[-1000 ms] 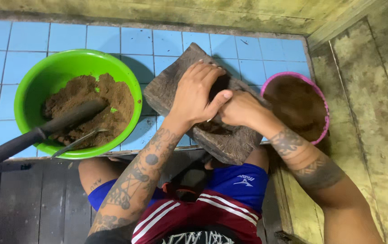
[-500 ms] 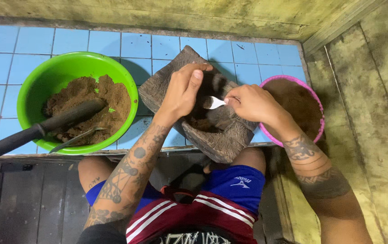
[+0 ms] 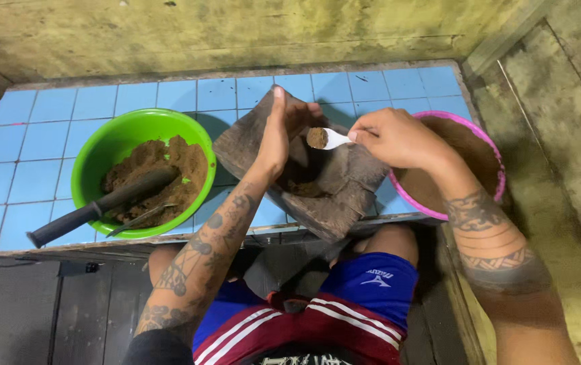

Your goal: The person uses a pestle to grind a brown substance in a wooden mortar, then scoops the ground powder with a plastic spoon and transfers it into a pink bowl. The person repeats the grinding and scooping cycle throughout the clip.

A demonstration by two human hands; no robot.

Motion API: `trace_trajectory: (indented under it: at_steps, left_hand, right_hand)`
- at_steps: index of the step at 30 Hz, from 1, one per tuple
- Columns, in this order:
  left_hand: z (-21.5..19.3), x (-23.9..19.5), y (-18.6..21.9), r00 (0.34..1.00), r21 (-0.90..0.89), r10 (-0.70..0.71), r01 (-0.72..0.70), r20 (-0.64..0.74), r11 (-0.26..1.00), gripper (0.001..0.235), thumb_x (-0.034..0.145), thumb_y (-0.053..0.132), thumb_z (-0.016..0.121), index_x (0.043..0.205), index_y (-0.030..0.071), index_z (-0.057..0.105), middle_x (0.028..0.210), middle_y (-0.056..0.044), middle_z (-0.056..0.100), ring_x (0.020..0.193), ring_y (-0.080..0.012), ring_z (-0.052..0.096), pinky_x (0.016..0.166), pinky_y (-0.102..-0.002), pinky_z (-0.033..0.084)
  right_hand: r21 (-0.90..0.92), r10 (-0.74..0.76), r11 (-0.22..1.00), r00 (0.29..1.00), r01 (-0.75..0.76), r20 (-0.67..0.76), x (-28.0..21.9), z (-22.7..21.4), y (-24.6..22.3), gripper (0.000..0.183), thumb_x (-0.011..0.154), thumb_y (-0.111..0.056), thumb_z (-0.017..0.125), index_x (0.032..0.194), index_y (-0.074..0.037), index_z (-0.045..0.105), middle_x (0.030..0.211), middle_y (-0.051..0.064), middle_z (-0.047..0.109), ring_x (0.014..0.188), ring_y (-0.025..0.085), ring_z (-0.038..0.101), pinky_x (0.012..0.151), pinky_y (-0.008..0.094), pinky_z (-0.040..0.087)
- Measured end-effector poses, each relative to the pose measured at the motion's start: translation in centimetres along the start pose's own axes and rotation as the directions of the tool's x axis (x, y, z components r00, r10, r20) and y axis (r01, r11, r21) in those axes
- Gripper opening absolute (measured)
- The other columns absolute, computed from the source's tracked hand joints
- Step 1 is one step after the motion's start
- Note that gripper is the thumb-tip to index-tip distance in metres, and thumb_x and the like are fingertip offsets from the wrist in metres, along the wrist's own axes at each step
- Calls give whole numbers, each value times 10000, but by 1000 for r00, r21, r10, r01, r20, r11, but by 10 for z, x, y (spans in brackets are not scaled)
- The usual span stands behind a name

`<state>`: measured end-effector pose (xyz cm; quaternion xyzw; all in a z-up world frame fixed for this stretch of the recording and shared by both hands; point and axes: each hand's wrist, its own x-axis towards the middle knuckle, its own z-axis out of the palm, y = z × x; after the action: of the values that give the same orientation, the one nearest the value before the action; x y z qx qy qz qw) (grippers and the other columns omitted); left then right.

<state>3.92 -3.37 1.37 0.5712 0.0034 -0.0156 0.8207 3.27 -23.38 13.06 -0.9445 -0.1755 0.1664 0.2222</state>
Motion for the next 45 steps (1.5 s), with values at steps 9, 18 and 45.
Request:
trace_trajectory:
  at_steps: [9,18,45]
  left_hand:
    - [81,72,-42,966,-333,-133,203,221,921,1131,882,898,258,1347,-75,596,1338,-292,654,1321,-452,591,1189,-509,352]
    - [228,82,-47,890,-209,-402,444,214,871,926,739,779,334,1051,-13,698,1090,-211,760,1022,-288,712,978,-367,528]
    - [228,59,-32,974,377,10,-96,226,921,853,851,703,208,1041,109,790,1154,-65,801,1148,-204,706,1068,-326,424]
  right_hand:
    - [97,98,991,989,-87,-112,-35,-44,80,275,979,-230,561,1101,-92,766,992,199,778,1016,389,710,870,532,533]
    - [197,366,920,922,-338,-128,-116,-65,202,253,1057,-276,587,1113,-113,773,667,32,608,554,158,444,525,329,300]
    - [-293,4,931,809,-217,-588,-65,41,319,443,922,41,466,1343,-36,581,702,196,651,532,401,621,484,512,475]
